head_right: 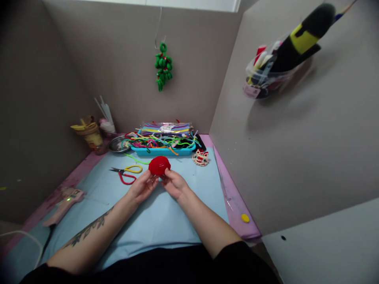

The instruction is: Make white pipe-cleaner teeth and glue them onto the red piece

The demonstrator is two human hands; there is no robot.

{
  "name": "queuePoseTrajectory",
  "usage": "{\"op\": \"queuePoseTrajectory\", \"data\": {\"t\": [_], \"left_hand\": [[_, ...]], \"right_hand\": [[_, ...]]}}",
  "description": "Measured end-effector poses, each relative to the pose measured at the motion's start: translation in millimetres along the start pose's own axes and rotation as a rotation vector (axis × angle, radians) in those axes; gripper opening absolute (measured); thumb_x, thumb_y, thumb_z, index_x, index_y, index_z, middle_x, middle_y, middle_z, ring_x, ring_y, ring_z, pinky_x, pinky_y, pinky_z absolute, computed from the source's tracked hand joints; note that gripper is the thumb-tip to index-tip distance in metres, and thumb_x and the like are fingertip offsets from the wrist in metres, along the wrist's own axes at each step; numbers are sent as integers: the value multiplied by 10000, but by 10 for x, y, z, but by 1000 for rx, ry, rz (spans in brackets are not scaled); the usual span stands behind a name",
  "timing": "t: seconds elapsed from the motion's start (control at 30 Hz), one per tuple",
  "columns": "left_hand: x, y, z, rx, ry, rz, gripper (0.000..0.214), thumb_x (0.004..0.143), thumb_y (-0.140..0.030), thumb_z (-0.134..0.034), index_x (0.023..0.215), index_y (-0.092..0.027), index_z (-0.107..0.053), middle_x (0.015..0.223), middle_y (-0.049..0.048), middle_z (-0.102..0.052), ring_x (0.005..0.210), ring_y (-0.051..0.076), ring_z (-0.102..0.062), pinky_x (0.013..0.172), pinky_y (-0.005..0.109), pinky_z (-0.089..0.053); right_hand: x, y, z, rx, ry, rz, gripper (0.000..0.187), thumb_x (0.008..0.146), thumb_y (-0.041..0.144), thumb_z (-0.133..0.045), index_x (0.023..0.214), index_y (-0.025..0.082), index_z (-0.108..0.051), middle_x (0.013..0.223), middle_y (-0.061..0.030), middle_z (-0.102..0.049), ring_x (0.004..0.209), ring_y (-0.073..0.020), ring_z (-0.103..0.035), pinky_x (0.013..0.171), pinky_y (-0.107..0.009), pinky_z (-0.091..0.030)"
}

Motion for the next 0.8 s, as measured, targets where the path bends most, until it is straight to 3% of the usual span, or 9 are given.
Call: {"op": "queuePoseTrajectory", "data": {"t": [0.17, 0.33, 0.5, 0.67, 0.8], "left_hand": [[-58, 39, -97, 96, 57, -108, 388, 653, -150, -793, 1011, -136, -645, 982, 61, -711, 866, 128, -658, 774, 207, -503], [-25, 60, -49, 113, -65, -173, 255, 623, -158, -806, 836, -127, -668, 823, 31, -723, 722, 98, -651, 699, 188, -485], [-2, 36, -33, 96, -111, -179, 199, 645, -134, -780, 814, -105, -678, 782, 36, -725, 686, 93, -652, 659, 158, -493], [15, -85, -3, -7, -55, -40, 129, 753, -91, -668, 881, -104, -678, 823, 49, -732, 686, 103, -672, 623, 151, -535], [49, -188, 95, -84, -67, 131, 147, 837, -56, -535, 898, -114, -656, 779, 37, -726, 624, 93, -671, 552, 131, -540]], "right_hand": [[20, -61, -14, -16, 11, 34, 128, 770, 242, -700, 857, 173, -636, 775, -10, -702, 705, -132, -604, 652, -251, -447], [-13, -102, -44, -60, 0, 74, 183, 720, 236, -744, 860, 166, -650, 784, -13, -702, 703, -132, -589, 624, -245, -418], [-54, -149, -102, -76, 3, 116, 199, 703, 213, -752, 877, 186, -659, 838, -6, -713, 728, -129, -589, 625, -239, -398], [-99, -109, -158, -8, 61, 125, 229, 782, 343, -682, 965, 210, -649, 937, -21, -721, 807, -149, -617, 628, -245, -428], [-93, -25, -144, 60, 49, 40, 332, 890, 485, -487, 969, 199, -635, 831, -26, -724, 710, -160, -640, 553, -253, -455]]}}
Point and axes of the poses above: each hand's wrist, its own x-axis towards the middle knuckle, its own z-axis out of the back of the hand, y = z × x, the point moved 2 cm from there along x, towards the middle knuckle
